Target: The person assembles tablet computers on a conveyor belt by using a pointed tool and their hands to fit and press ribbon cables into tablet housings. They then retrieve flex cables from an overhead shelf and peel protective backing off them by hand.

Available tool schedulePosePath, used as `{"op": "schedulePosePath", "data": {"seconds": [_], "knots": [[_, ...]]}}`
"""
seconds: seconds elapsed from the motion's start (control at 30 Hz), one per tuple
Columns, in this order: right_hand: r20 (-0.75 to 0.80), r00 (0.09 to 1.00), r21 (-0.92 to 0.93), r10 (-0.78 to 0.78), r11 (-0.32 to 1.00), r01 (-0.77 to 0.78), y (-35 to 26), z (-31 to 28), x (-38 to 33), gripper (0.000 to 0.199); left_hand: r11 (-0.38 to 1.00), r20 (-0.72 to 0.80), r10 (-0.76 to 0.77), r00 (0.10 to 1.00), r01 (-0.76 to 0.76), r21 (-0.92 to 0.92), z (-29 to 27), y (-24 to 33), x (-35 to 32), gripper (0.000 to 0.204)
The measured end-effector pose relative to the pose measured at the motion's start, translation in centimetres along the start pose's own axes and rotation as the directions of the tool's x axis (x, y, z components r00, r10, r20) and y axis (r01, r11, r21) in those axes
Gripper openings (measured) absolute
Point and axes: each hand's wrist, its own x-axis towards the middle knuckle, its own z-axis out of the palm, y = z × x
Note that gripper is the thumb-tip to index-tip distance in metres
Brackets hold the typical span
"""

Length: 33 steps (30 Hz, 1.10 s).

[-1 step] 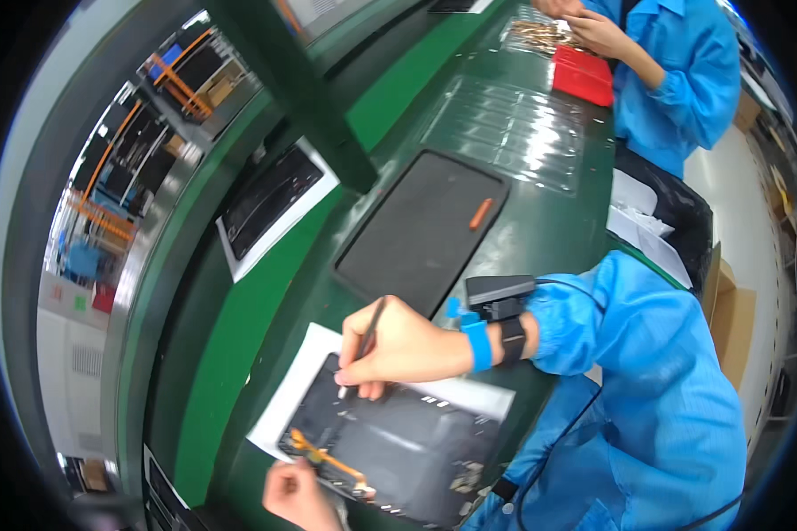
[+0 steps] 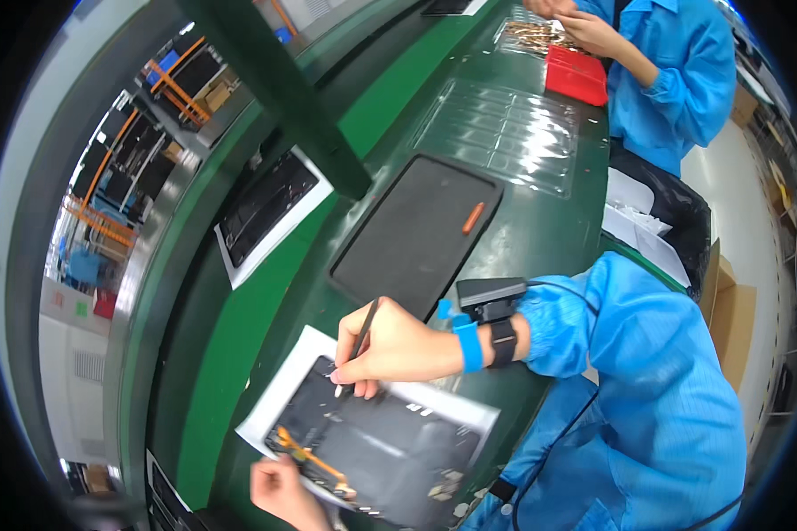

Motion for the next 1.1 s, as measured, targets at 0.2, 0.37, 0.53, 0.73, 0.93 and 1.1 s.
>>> {"op": "schedulePosePath", "data": {"seconds": [0.2, 0.37, 0.53, 0.73, 0.93, 1.1], "knots": [[0.082, 0.997, -0.104, -0.005, 0.994, 0.013, 1.7, 0.8, -0.4, 0.015, 0.929, 0.065, -0.011, 0.998, 0.034, -0.369, -1.4, -3.8, 16.9, 0.041], [0.174, 0.983, -0.193, 0.052, 0.981, -0.018, 1.5, 1.2, -0.7, 0.016, 0.998, -0.068, -0.052, 0.996, 0.054, 0.029, -4.9, -11.5, 31.1, 0.054], [0.167, 0.986, -0.177, 0.026, 0.984, 0.005, 1.3, 1.7, -1.2, 0.011, 0.934, -0.187, -0.052, 0.981, 0.114, 0.339, -7.4, -16.5, 37.2, 0.041], [0.193, 0.981, -0.322, 0.037, 0.946, 0.027, 1.8, 1.3, -1.0, 0.014, 0.719, -0.305, 0.267, 0.914, 0.021, 0.695, -7.1, -22.6, 38.9, 0.025], [0.178, 0.983, -0.381, -0.035, 0.919, 0.102, 2.1, 1.0, -0.7, 0.014, 0.078, -0.067, 0.413, 0.908, 0.038, 0.996, 1.0, -10.8, 35.2, 0.022], [0.180, 0.979, -0.275, -0.094, 0.951, 0.142, 1.6, 1.8, -0.6, 0.024, 0.662, 0.285, 0.058, 0.957, -0.250, 0.707, 11.4, -1.9, 34.1, 0.050]]}}
